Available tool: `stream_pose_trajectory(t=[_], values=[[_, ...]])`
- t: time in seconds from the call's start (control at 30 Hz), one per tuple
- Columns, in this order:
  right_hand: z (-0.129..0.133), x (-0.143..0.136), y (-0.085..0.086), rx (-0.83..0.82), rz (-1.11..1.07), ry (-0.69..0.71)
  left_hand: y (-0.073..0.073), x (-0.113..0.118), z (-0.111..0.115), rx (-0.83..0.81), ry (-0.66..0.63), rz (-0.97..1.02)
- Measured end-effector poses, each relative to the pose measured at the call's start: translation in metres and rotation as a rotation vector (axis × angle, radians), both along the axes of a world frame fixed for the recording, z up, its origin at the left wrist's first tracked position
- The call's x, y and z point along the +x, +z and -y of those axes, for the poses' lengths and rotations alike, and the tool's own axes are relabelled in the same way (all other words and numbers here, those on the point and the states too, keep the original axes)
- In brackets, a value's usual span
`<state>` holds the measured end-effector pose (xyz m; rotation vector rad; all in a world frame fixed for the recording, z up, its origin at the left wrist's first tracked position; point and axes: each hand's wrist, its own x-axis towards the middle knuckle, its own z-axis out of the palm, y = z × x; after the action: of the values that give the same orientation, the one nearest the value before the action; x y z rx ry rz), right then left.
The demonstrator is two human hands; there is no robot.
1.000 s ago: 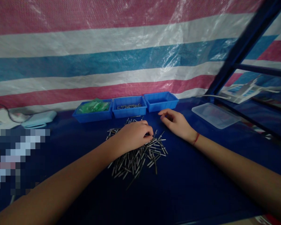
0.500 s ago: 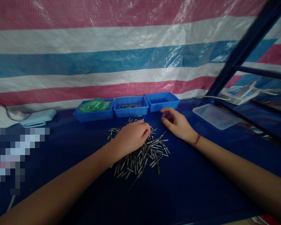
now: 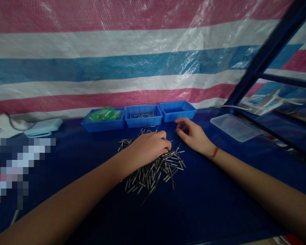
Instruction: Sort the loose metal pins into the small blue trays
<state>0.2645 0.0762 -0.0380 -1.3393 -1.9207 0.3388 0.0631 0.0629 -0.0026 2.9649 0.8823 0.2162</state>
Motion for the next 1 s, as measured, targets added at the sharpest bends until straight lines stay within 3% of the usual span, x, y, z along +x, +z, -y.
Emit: stream_pose_trajectory(t=[0.2, 0.37, 0.63, 0.87, 1.0], values=[[-0.001, 0.001, -0.001, 0.004, 0.005, 0.012, 0.002, 0.0, 0.001, 0.067, -0.006, -0.042], [0.003, -0.001, 0.0, 0.057, 0.025, 0.029, 0.005, -0.008, 0.009, 0.125, 0.076, 0.003], [0.015, -0.015, 0.004, 0.143, 0.074, 0.185, 0.0, -0.02, 0.012, 0.11, 0.15, 0.04], [0.013, -0.015, 0.001, 0.118, 0.038, 0.159, -0.006, -0.011, 0.007, 0.099, 0.11, 0.1], [0.012, -0.015, 0.001, 0.115, 0.029, 0.166, -0.006, -0.007, 0.005, 0.12, 0.167, 0.058]])
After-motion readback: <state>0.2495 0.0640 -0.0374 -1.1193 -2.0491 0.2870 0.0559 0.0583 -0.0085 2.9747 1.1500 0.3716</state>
